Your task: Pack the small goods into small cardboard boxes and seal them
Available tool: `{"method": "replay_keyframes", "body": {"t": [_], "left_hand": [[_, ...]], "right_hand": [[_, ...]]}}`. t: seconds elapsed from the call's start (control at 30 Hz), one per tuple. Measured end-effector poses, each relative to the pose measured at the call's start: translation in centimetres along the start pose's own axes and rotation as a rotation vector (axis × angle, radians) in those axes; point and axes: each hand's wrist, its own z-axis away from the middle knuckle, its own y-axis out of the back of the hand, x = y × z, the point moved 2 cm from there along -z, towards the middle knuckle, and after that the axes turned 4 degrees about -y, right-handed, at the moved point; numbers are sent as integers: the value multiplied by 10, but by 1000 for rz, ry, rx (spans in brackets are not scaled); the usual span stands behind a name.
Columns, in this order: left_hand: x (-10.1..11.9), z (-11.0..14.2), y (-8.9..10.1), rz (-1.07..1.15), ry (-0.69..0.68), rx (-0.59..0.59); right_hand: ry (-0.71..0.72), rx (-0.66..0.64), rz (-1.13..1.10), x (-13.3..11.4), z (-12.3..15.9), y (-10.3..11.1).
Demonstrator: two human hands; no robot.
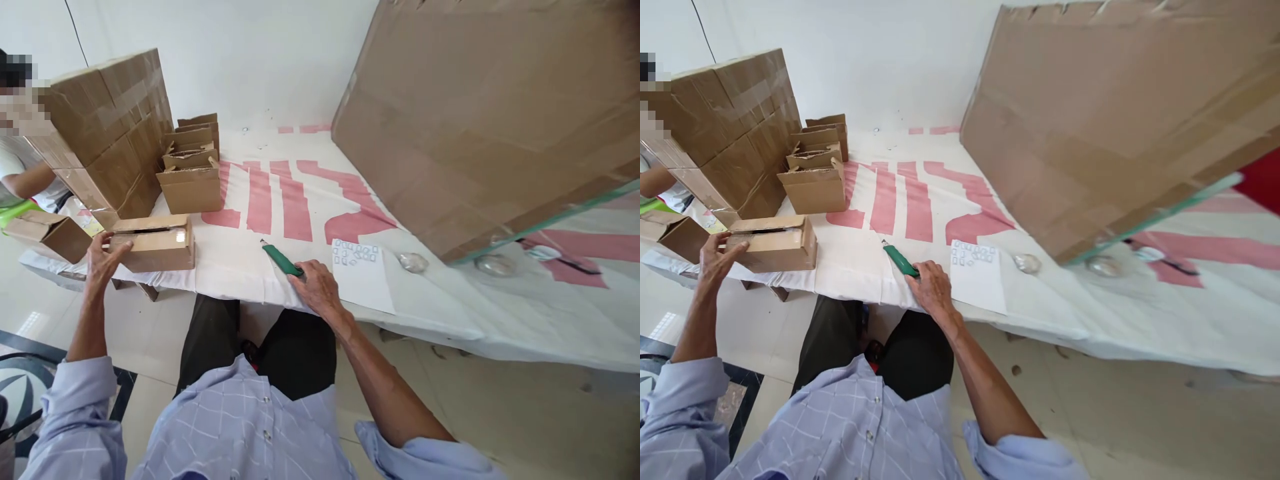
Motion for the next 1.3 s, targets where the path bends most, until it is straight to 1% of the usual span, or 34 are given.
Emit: {"method": "replay_keyframes", "body": {"t": [0.1,0.2,0.3,0.37,0.43,0.53,0.63,0.73,0.87,1.0,1.17,1.3], "left_hand": [[24,26,-32,73,-78,-148],[44,42,-61,159,-194,-275],[57,43,-82,306,-269,-372],[61,37,-92,421,-271,-422],[62,30,-98,491,-277,-444],[60,26,-104,478,-295,-443],[58,31,-108,413,-319,-447],[61,47,-110,388,-389,-468],[72,71,-106,392,-488,-499],[81,85,-102,366,-554,-507],[82,92,-101,352,-575,-475],[83,93,-102,374,-558,-462]], "right_hand": [[0,-19,0,0,-1,1],[10,-29,2,0,-2,2],[12,-27,13,-3,-5,3],[8,-31,23,-6,-6,3],[6,-37,31,-9,-8,2],[8,-39,44,-13,-10,1],[20,-42,55,-14,-12,0],[18,-46,63,-14,-12,0],[24,-49,71,-12,-13,0],[32,-64,97,-10,-15,-3],[40,-64,112,-8,-16,-5],[49,-27,80,-9,-18,-4]]}}
